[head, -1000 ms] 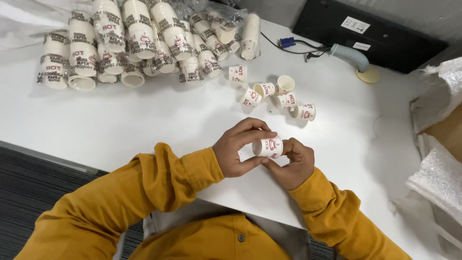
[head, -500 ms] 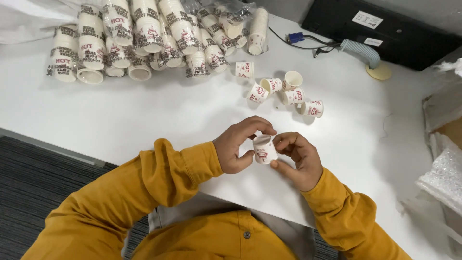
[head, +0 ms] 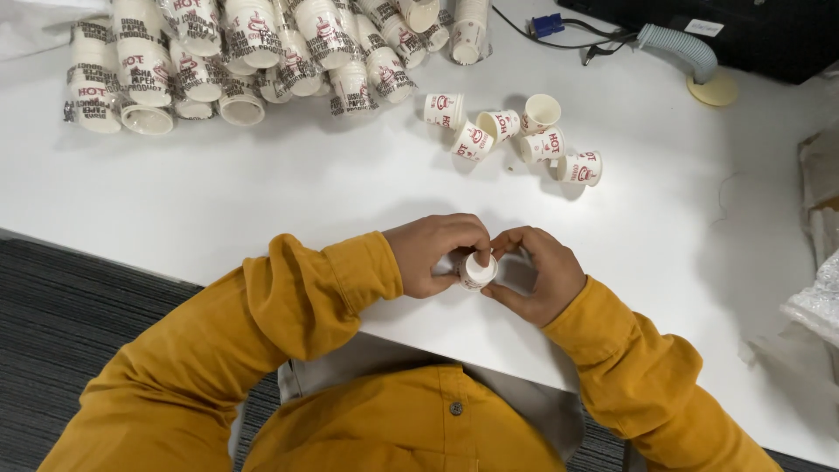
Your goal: The recorder unboxes, unpacks, and organizes stacks of small paper cups on a workstation desk.
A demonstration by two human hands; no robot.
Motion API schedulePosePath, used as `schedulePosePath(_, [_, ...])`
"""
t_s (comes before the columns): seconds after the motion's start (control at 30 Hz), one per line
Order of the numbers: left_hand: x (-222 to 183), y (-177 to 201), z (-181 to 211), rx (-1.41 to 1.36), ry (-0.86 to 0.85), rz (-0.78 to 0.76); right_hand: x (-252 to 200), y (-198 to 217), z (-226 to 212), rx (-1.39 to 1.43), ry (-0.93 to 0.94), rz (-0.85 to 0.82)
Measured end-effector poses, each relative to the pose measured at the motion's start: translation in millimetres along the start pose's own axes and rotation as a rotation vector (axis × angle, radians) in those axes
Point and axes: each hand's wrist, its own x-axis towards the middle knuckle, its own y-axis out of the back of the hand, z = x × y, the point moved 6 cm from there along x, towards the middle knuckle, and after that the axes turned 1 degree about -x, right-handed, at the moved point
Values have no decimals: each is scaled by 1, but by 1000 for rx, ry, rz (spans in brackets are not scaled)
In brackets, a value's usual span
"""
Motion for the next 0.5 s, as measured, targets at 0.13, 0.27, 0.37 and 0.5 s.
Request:
schedulePosePath(0.13, [-2, -1, -4, -17, 17, -23, 2, 2, -2, -32, 4, -22])
schedulePosePath(0.27, [-5, 13, 0, -129, -25, 34, 4, 12, -3, -22, 37, -76])
schedulePosePath(0.37, [-1, 38, -14, -58, -55, 280, 10, 23, 13, 87, 101, -22])
schedulePosePath(0.5, [18, 72, -11, 558, 112, 644, 39, 25, 31, 258, 2, 134])
